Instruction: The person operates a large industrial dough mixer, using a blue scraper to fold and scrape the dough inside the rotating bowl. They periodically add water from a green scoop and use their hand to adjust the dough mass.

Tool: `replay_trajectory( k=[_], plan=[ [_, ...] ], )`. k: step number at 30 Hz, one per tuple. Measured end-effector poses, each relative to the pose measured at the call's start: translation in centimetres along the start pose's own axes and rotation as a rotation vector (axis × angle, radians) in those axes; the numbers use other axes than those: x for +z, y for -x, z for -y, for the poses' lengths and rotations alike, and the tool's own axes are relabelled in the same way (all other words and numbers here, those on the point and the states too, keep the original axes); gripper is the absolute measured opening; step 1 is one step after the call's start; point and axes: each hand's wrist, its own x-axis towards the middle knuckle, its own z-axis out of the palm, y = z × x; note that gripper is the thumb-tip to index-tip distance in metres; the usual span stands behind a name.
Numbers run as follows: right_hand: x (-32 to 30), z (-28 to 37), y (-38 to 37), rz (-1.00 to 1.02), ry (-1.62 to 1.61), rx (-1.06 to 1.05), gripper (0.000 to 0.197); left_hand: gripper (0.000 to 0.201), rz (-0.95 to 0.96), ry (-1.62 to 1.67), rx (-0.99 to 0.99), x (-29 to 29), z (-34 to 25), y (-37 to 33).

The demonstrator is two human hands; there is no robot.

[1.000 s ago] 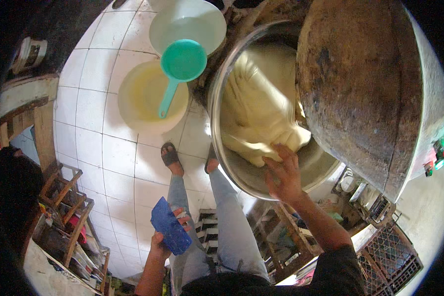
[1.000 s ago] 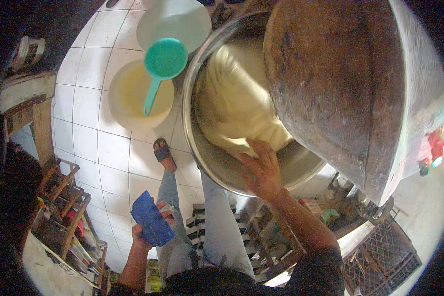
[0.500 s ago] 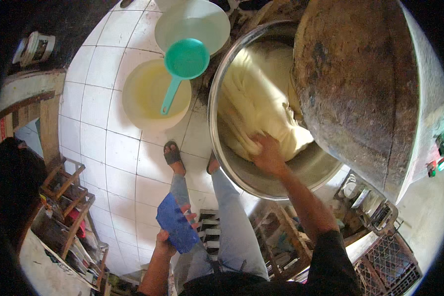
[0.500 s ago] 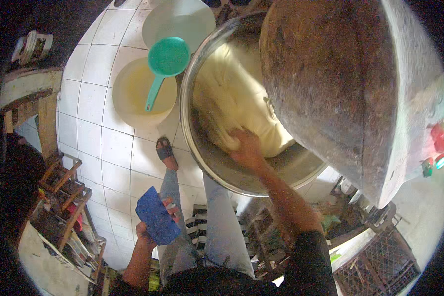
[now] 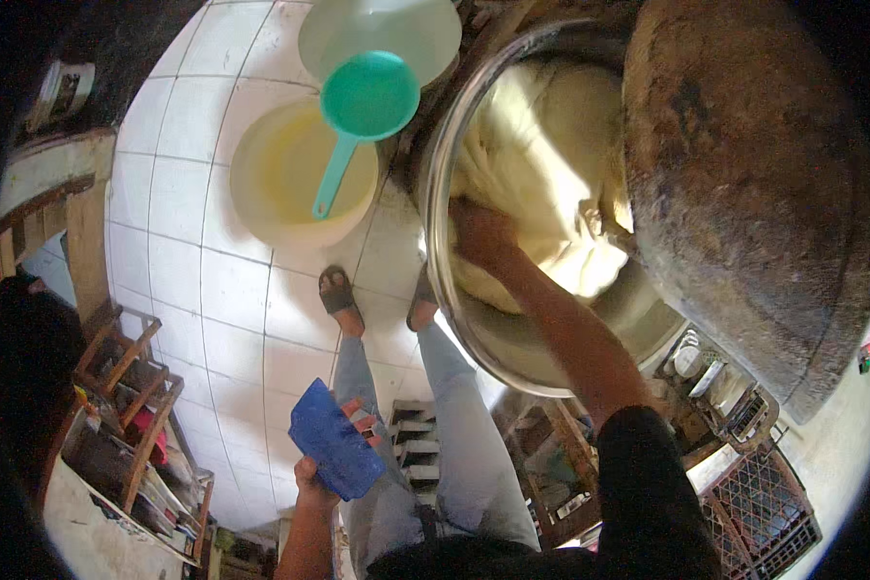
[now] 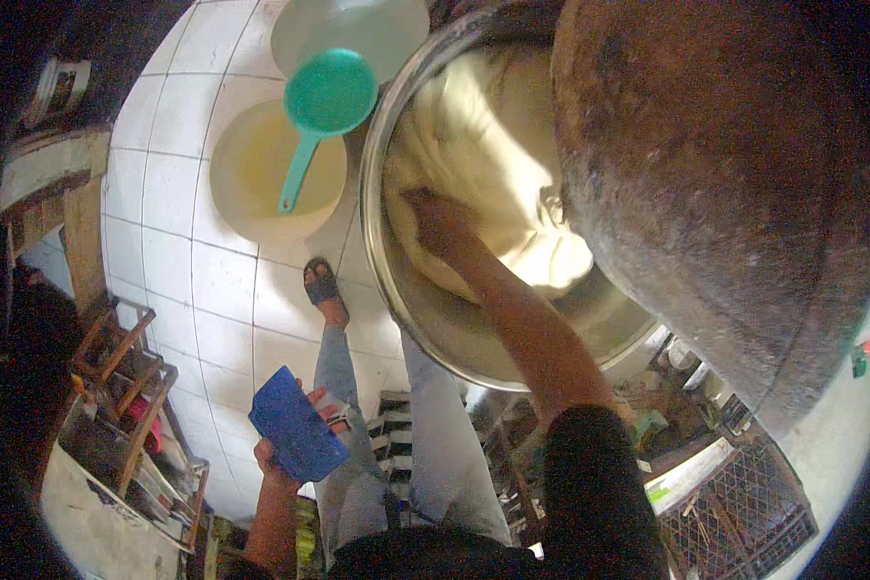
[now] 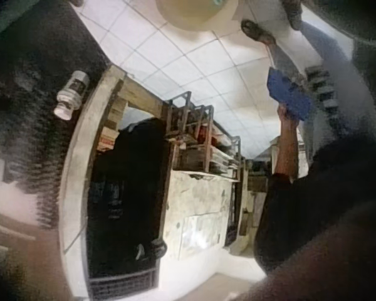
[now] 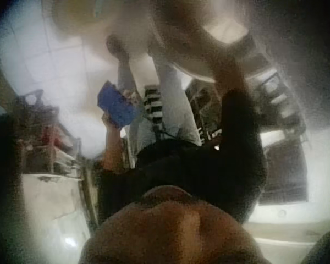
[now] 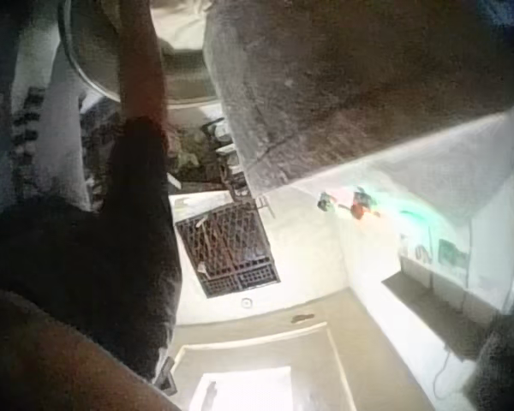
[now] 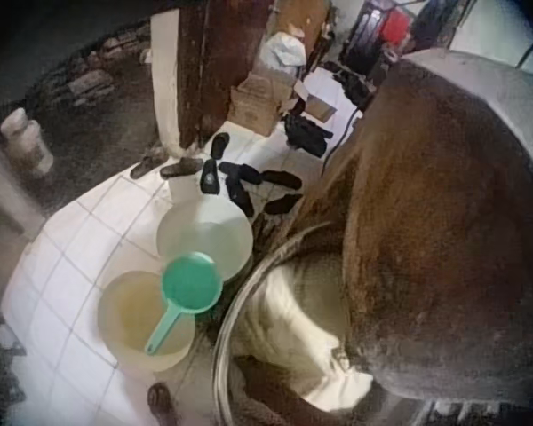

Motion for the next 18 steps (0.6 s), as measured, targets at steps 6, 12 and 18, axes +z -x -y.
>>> replay_trajectory(
  k=[6,12,18],
  plan=[
    [-0.1,-1.7,4.6,-0.231,-0.196,0.047,0.062,0.114,-0.018,-0.039,-0.054,0.2,0.4,1.6],
    [-5.9,0.1,21.7,-0.084,-0.415,-0.005,0.056,0.114,0.004,-0.045,-0.052,0.3,-1.5,2.3],
    [-4.4,-1.7,15.3,-0.194,-0.025,-0.311,0.062,0.114,-0.018,-0.033,-0.054,-0.3,-2.8,1.2]
  ],
)
